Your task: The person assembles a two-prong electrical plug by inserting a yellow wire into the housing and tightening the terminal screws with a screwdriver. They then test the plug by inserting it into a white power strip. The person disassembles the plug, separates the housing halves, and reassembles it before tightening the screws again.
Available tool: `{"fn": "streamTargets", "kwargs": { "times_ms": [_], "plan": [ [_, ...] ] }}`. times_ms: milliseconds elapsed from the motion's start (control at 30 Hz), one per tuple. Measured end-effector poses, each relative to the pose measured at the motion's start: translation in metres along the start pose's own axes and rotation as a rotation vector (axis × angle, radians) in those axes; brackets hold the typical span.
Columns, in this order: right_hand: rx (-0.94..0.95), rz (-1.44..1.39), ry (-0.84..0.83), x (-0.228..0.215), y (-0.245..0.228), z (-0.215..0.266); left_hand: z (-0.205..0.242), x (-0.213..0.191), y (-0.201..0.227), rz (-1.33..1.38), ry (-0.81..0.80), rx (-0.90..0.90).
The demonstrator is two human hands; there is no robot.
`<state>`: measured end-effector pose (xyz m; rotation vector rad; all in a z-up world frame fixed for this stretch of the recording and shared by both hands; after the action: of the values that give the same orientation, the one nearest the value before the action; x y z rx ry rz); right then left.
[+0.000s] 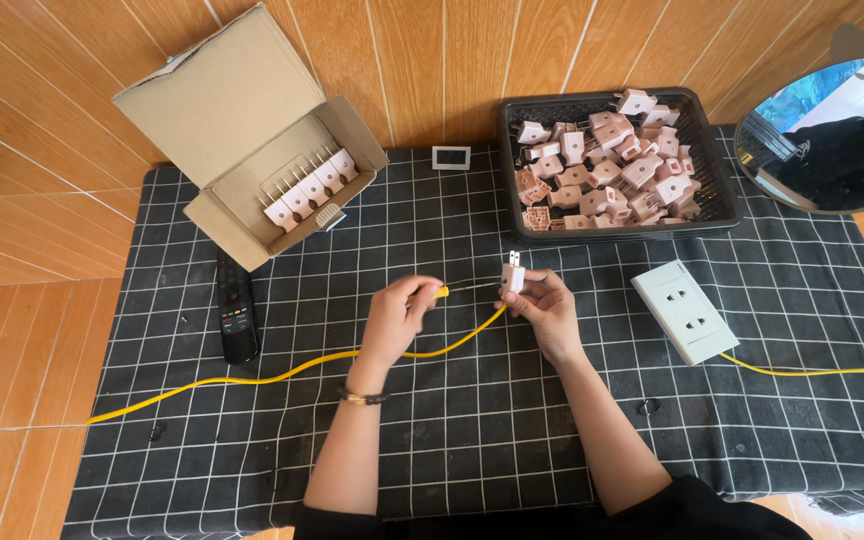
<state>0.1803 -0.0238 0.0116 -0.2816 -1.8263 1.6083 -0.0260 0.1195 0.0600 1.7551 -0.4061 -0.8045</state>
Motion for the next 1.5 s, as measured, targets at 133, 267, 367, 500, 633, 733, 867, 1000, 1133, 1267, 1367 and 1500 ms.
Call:
{"fn": "streamTargets", "kwargs": {
  "times_ms": [133,267,367,500,633,733,867,1000,1133,1267,1367,1500],
  "plan": [
    [0.001,0.001,0.002,-0.002,0.002,-0.001,0.004,-0.001,0.016,-0.004,0.025,-0.007],
    [-0.014,-0.008,0.011,-0.002,0.004,0.0,0.003,-0.005,0.039,-0.036,-0.039,0.082],
    [-0.02,0.05,-0.005,-0.004,0.009,-0.001,0.005,-0.009,0.032,-0.116,0.03,0.088],
    [-0.044,0.132,-0.01,0.002,0.0,0.001,0.009,-0.015,0.035,-0.116,0.148,0.064],
    [-0.052,0.151,-0.011,0.008,-0.006,0.003,0.01,-0.015,0.041,-0.123,0.165,0.106],
    [-0.057,0.182,-0.024,0.012,-0.011,0.005,0.009,-0.008,0.035,-0.188,0.112,0.152],
    [-0.048,0.295,0.028,0.009,-0.017,0.007,0.01,-0.016,0.027,-0.438,0.186,0.093],
    [-0.066,0.539,0.055,0.01,-0.025,0.012,0.005,-0.023,0.047,-0.239,0.183,0.03],
    [-0.071,0.599,0.088,0.009,-0.027,0.012,0.006,0.004,0.037,-0.204,0.067,0.061],
    [-0.076,0.552,0.102,0.012,-0.034,0.015,0.016,0.042,0.053,-0.377,-0.264,0.062],
    [-0.177,0.677,0.151,0.006,-0.03,0.014,0.017,0.061,0.03,-0.554,-0.396,0.059],
    [-0.415,0.931,0.349,-0.004,-0.041,0.019,0.015,0.061,0.02,-0.632,-0.235,0.124]
  ]
}}
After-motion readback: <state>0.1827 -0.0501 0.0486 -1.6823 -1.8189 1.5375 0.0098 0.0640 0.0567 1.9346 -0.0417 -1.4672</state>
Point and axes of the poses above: each hand's wrist, its own z-axis away from the middle knuckle, its own x-axis out of the palm, y = z × x, the point moved 6 cm from there along -z, towards the middle knuckle, and after that the axes turned 2 degrees about -y, right-handed, at the moved point
